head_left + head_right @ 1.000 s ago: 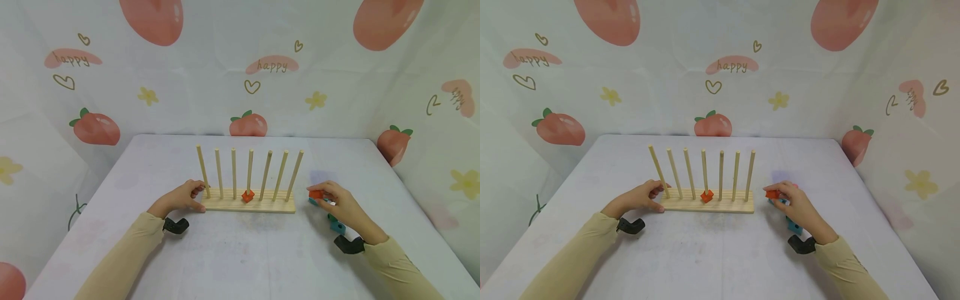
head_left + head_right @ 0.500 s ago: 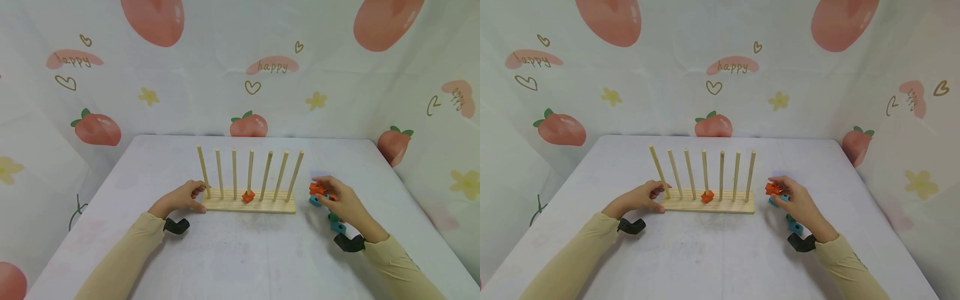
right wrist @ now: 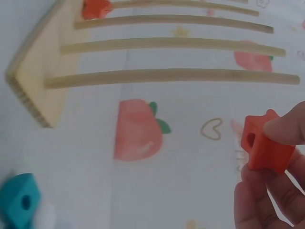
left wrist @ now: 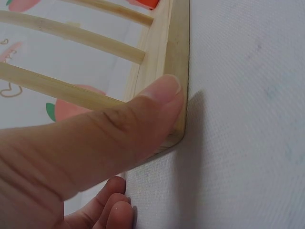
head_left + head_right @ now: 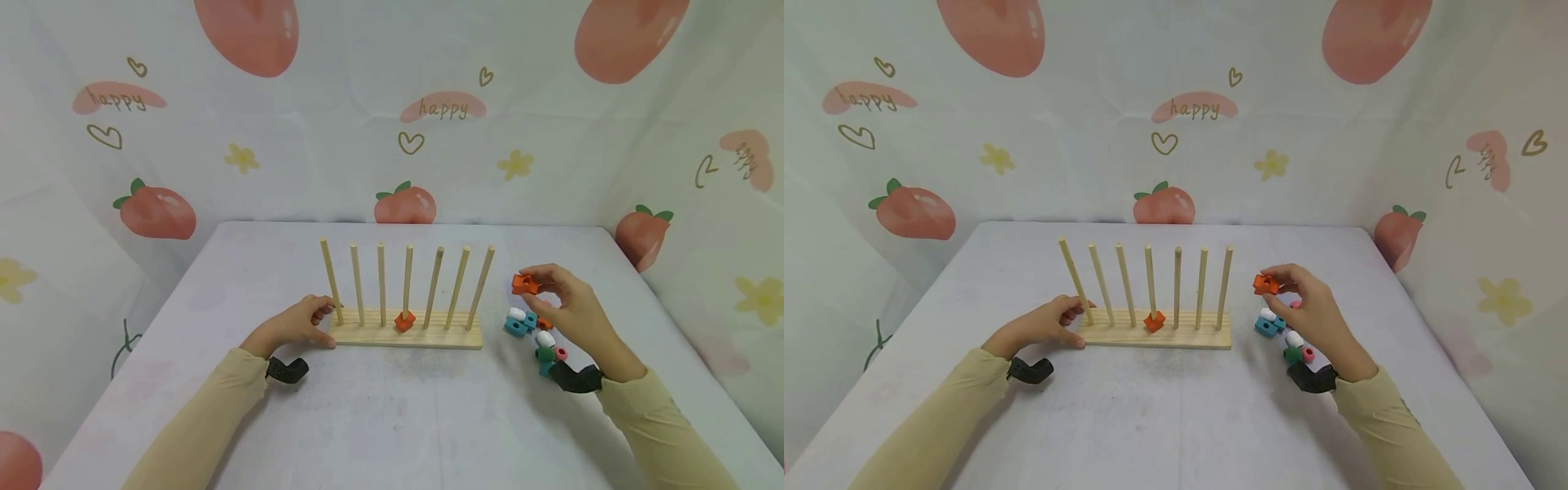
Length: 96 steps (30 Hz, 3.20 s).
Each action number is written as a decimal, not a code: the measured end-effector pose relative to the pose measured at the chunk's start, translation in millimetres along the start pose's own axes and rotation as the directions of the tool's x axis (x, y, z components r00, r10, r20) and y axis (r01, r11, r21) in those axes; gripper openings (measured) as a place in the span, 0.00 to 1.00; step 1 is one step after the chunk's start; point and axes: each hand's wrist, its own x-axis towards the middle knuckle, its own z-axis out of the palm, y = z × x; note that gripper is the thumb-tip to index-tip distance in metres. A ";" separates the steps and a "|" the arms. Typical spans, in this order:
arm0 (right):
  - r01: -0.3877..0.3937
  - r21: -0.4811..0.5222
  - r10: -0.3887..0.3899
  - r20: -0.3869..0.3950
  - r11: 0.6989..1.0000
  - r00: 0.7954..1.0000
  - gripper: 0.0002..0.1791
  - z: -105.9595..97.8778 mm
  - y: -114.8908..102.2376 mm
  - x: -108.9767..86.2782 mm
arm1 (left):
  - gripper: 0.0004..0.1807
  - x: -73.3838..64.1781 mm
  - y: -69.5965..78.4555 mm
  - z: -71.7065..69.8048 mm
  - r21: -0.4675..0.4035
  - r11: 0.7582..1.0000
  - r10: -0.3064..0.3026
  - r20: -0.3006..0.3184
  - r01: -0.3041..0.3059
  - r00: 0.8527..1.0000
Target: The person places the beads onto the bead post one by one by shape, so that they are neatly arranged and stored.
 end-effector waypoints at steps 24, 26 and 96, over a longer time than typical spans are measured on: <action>0.226 0.367 -0.153 -0.218 0.902 0.964 0.21 1.3 -54.6 36.8 | 0.42 0.6 -1.1 -0.6 0.006 1.000 0.002 0.010 -0.002 1.000; 0.266 0.404 -0.183 -0.231 0.875 0.955 0.20 3.3 -60.1 40.4 | 0.42 0.8 -0.8 -0.9 0.007 1.000 0.007 0.011 -0.007 1.000; 0.342 0.042 -0.340 -0.052 0.939 0.939 0.21 70.2 -96.5 103.4 | 0.40 -0.2 -1.1 -1.6 0.037 0.998 0.049 0.001 -0.049 0.999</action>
